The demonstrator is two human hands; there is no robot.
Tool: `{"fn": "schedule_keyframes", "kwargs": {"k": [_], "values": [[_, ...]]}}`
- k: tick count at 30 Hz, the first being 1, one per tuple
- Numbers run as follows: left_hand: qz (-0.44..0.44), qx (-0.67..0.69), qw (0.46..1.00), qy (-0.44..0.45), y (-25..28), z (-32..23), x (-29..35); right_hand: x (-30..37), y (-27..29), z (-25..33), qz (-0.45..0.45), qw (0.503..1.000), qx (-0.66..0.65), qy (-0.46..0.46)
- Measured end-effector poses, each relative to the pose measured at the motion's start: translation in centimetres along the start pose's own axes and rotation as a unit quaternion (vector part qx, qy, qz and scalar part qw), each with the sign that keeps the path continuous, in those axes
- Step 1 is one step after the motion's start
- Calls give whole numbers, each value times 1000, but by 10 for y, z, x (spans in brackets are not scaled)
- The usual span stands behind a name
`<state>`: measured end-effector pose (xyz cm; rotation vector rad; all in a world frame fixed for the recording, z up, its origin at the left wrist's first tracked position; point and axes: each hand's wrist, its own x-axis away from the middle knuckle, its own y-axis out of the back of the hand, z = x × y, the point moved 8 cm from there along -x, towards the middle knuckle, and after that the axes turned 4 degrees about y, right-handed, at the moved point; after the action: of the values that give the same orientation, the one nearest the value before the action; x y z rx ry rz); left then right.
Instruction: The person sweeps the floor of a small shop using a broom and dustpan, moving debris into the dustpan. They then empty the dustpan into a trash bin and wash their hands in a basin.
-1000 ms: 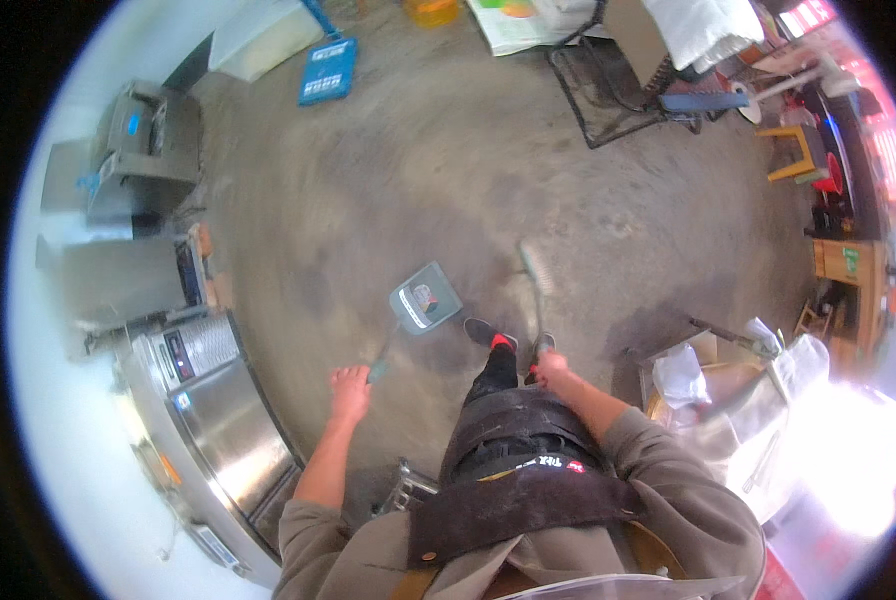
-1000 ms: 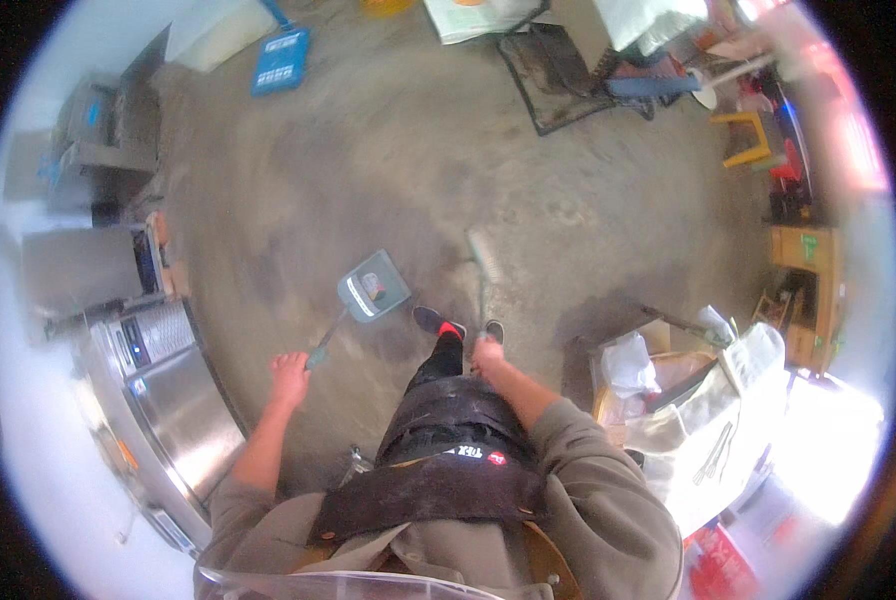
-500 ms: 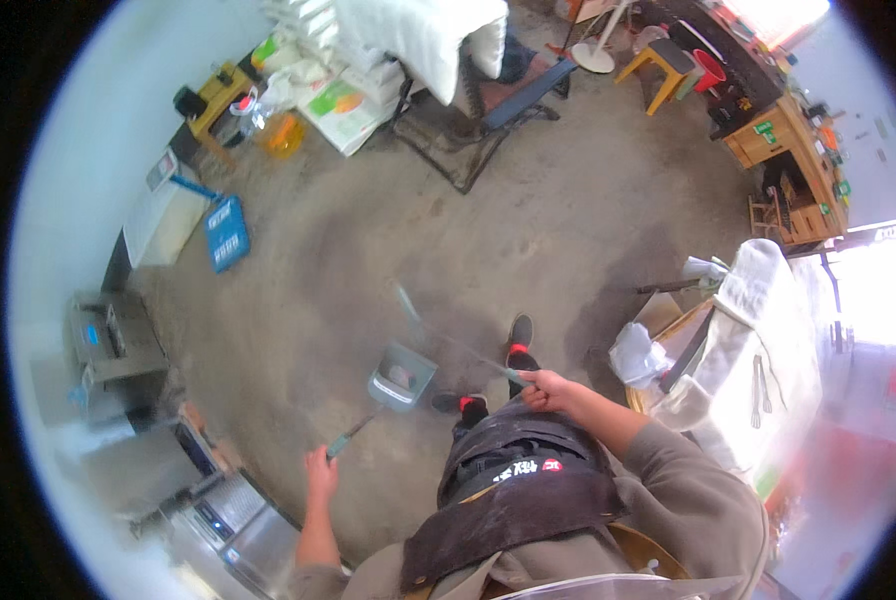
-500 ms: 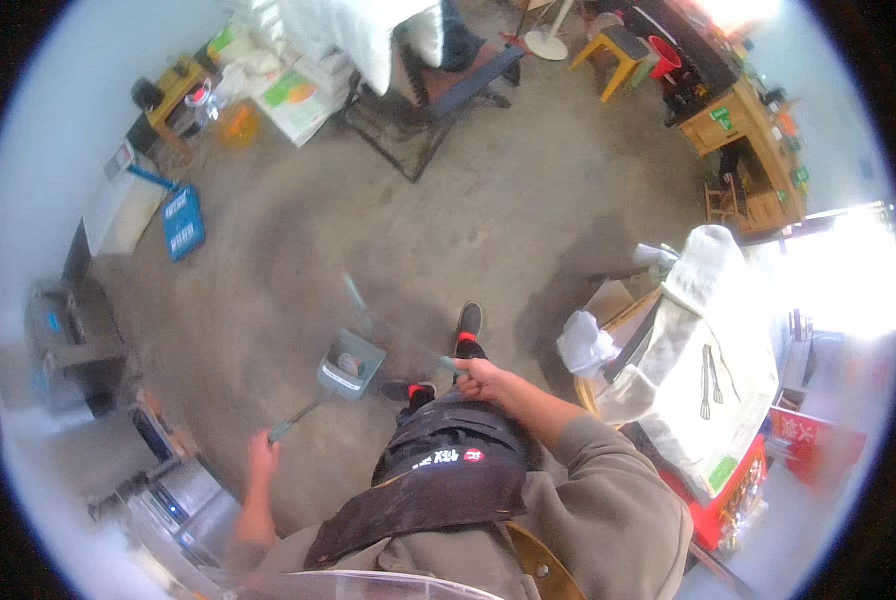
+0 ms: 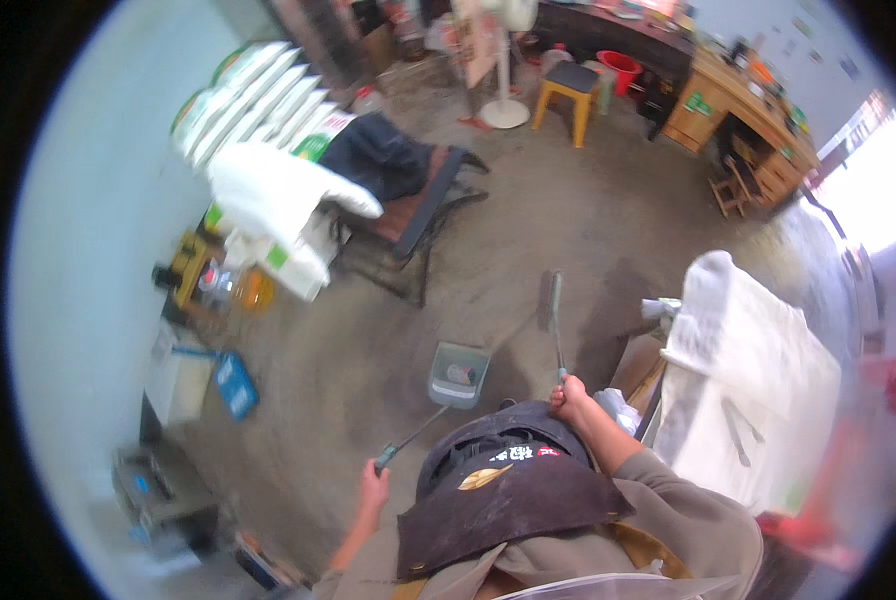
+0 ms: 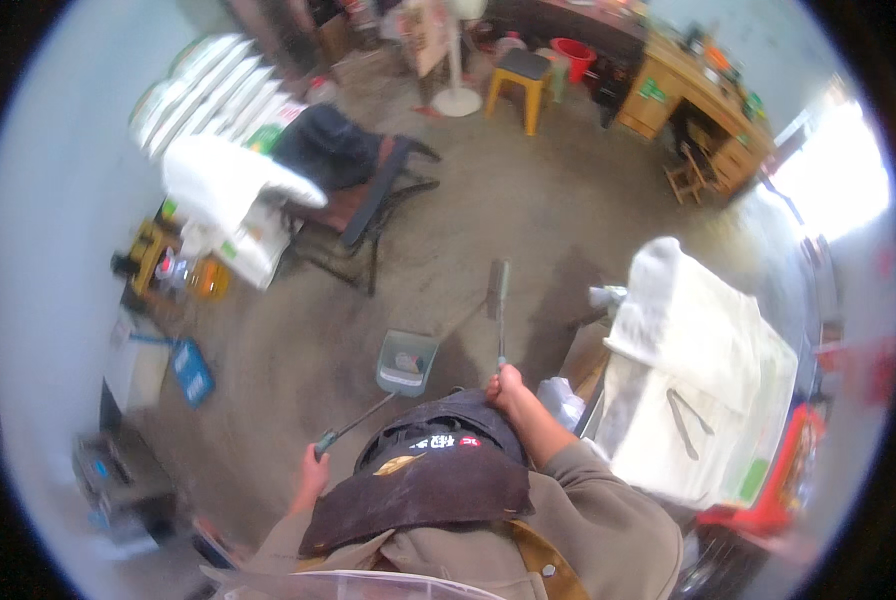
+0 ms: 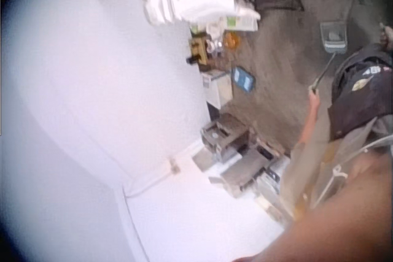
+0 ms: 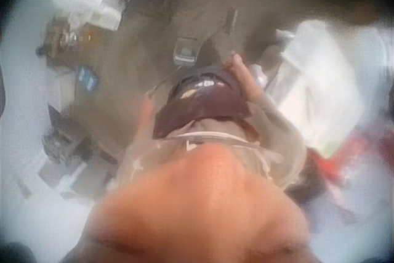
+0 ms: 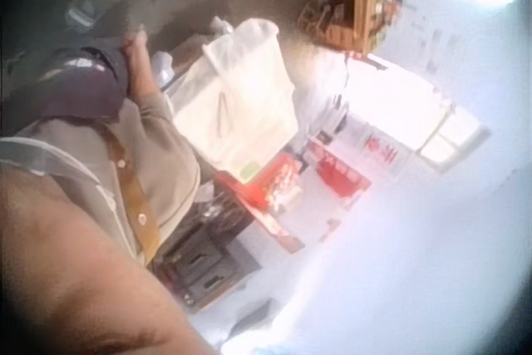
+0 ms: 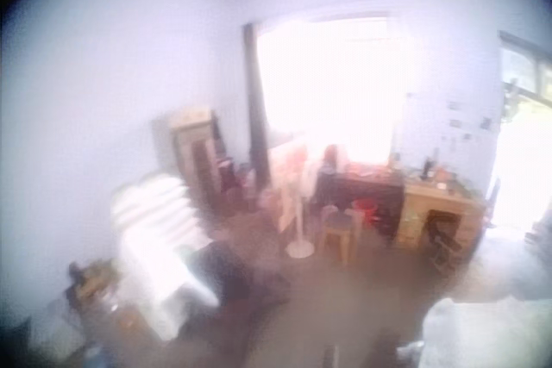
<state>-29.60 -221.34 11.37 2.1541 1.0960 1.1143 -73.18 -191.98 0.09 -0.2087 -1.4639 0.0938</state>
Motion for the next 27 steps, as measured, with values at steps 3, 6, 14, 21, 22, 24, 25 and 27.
{"fn": "schedule_keyframes", "kwargs": {"k": [3,6,14,21,22,24,25,27], "values": [[19,12,998,-55,-36,-76,-58,-8,25,40,11,996,-83,23],[65,21,997,-46,-79,-136,-95,-1,59,59,30,988,-148,38],[59,52,993,-87,-143,-294,-244,9,58,117,51,971,-231,25],[98,11,992,-76,-187,-411,-387,-18,21,281,-177,965,134,141],[97,2,991,-94,-187,-428,-404,-26,5,320,-176,951,182,178],[112,59,987,-94,-189,-453,-431,-42,-21,383,-207,907,283,233],[127,66,987,-69,-192,-460,-444,-51,-34,413,-232,878,334,251],[124,60,988,-72,-192,-480,-468,-61,-67,480,-296,787,433,324]]}}
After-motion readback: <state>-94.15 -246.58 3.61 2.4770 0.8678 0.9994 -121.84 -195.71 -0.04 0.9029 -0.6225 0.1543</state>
